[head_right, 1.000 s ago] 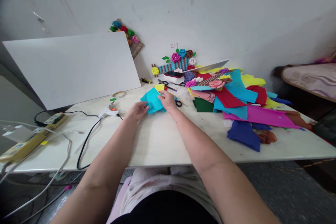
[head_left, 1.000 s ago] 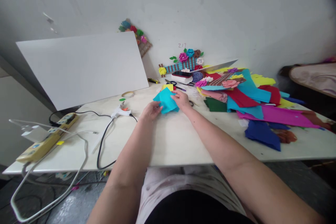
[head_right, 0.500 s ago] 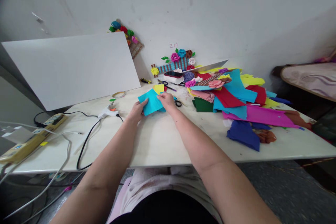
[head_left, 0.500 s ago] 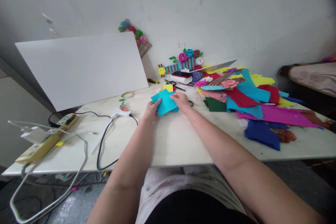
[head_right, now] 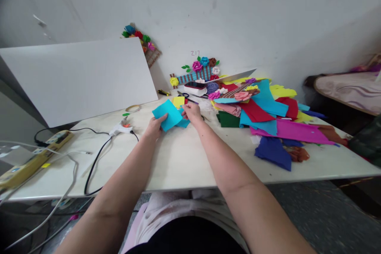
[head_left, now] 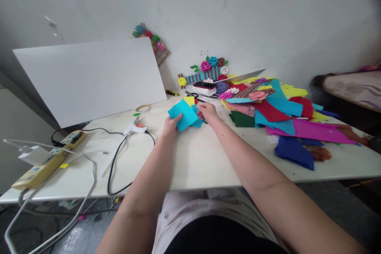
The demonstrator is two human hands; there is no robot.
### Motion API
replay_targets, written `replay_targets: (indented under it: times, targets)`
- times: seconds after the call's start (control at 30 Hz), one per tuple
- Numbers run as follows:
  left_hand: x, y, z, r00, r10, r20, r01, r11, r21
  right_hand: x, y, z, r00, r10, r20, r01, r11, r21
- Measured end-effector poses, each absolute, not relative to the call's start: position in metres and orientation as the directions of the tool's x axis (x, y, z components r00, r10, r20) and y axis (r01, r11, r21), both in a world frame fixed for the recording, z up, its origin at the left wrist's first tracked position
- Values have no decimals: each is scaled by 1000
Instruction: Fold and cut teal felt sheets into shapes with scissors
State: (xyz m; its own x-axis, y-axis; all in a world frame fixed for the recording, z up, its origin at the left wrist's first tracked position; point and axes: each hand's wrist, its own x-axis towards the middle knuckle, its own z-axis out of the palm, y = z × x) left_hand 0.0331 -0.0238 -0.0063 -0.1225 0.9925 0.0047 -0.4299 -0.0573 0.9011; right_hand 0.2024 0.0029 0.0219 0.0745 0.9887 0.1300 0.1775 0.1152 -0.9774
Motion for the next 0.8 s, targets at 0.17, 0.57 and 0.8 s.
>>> replay_targets:
  times: [0.17,0.57,0.8]
  targets:
    - [33,-22,-7,-123,992,-32,-418,-22,908,233,7,33,132,979,157,752,4,-659]
    - [29,-17,-11,-143,989,-33,-471,-39,881,232,-2,39,18,1000,0,994,-18,-107]
    - [29,-17,-11,-135,990,-34,-489,-37,872,228,-1,34,8,999,32,992,-4,-124]
